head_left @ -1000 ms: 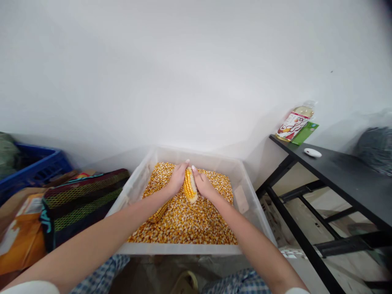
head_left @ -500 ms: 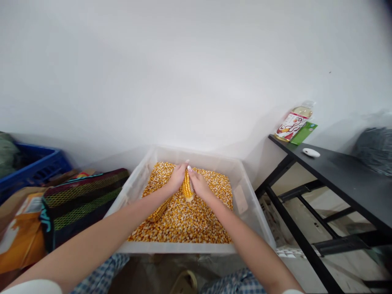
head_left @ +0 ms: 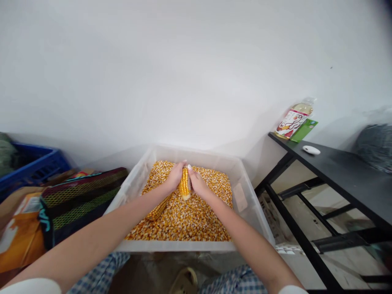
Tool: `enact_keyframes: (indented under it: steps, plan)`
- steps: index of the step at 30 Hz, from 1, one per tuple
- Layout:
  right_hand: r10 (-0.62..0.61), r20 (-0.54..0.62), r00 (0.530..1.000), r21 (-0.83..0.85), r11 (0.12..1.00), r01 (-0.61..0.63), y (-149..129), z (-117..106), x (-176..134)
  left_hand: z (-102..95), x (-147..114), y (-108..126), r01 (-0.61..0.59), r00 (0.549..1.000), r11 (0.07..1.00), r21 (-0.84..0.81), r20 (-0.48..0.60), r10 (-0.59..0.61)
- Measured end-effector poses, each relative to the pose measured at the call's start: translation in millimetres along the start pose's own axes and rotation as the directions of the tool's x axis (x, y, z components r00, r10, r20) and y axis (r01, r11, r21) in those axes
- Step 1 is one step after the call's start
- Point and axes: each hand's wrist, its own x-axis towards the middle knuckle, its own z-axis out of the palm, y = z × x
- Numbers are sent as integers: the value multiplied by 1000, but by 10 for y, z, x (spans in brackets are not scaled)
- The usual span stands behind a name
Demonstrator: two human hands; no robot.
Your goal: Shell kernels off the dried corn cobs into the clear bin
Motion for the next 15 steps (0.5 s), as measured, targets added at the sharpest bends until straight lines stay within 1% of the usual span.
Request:
enact_keyframes:
  steps: [3,5,7,9,11,13,15]
  plan:
    - [99,-23,995,151,984,-94,38,30,25,16,4,17,80,997,994,-79,31,-77]
    - [157,-38,987,239,960,-144,38,48,37,24,9,55,124,992,982,-140,17,-123]
    - [207,-28,978,275,942,-192,5,52,36,17,23,110,144,989,974,-177,-6,-147]
    - [262,-1,965,266,930,-253,-53,39,20,-11,52,168,155,986,963,-218,-29,-165]
    - [304,39,952,223,926,-305,-109,19,-7,-58,94,219,160,983,951,-266,-41,-177]
    - [298,115,948,170,934,-314,-139,7,-34,-107,136,259,143,985,943,-300,-53,-166]
    - [261,183,948,145,947,-288,-142,14,-58,-142,161,295,128,984,942,-310,-76,-158]
